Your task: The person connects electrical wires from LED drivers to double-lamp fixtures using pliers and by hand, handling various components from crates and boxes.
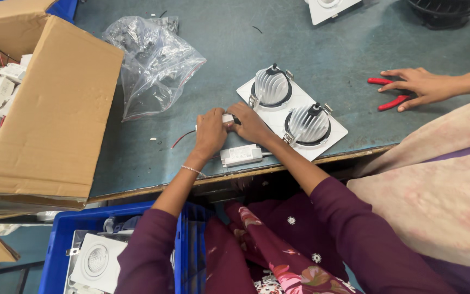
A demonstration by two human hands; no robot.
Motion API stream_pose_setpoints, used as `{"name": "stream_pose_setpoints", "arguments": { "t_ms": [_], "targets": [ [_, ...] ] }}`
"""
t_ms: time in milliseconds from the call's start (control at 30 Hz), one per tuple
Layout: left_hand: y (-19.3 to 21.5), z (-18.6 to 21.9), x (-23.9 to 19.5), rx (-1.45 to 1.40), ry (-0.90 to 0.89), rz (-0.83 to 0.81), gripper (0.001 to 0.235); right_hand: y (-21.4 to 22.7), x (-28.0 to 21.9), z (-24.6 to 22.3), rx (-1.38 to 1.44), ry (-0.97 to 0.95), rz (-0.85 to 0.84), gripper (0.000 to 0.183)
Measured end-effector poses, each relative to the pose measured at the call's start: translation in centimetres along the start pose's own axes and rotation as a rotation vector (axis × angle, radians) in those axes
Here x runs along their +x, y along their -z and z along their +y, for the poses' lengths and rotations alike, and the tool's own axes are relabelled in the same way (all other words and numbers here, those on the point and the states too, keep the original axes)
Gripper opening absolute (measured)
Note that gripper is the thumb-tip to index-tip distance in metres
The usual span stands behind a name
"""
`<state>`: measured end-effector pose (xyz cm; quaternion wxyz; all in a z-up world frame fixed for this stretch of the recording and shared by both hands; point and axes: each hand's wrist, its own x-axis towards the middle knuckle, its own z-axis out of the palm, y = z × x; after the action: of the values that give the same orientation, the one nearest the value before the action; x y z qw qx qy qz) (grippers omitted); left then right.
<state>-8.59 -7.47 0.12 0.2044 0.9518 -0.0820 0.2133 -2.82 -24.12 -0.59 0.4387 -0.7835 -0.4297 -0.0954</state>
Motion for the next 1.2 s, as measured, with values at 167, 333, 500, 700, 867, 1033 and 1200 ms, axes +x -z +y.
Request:
{"name": "stream_pose_setpoints", "arguments": {
  "t_ms": [167, 333, 500, 700, 867, 1033, 1200],
  "targets": [
    [0.1, -0.7, -0.4, 0.007, 0.000, -0.065, 0.031, 0.0, -0.4, 0.1, -0.021, 0.055, 0.002, 0.036],
    [0.3, -0.8, -0.7, -0.034, -0.058, -0.023, 0.032, 0.1, -0.5, -0.3, -0.014, 0.008, -0.018, 0.035],
    [0.5, -0.4, -1.2, -0.017, -0.055, -0.009, 0.031, -0.1, -0.8, -0.4, -0.070, 0.082, 0.013, 0.038],
    [0.8, 0.4, -1.3, 0.016, -0.061, 0.006, 0.029, 0.0, -0.9, -0.7, -0.111, 0.107, 0.027, 0.044],
    [1.1, 0.8, -1.3, 0.057, -0.130, 0.005, 0.024, -0.2, -0.9, -0.5, -0.111, 0.086, 0.036, 0.040],
    [1.0, 1.0, -1.1, 0.080, -0.109, -0.025, 0.021, 0.0, -0.8, -0.3, -0.042, 0.095, 0.003, 0.037],
    [0.5, 1.3, -1.4, 0.079, -0.063, -0.018, 0.022, 0.3, -0.7, 0.0, 0.005, 0.112, -0.029, 0.039]
  ]
}}
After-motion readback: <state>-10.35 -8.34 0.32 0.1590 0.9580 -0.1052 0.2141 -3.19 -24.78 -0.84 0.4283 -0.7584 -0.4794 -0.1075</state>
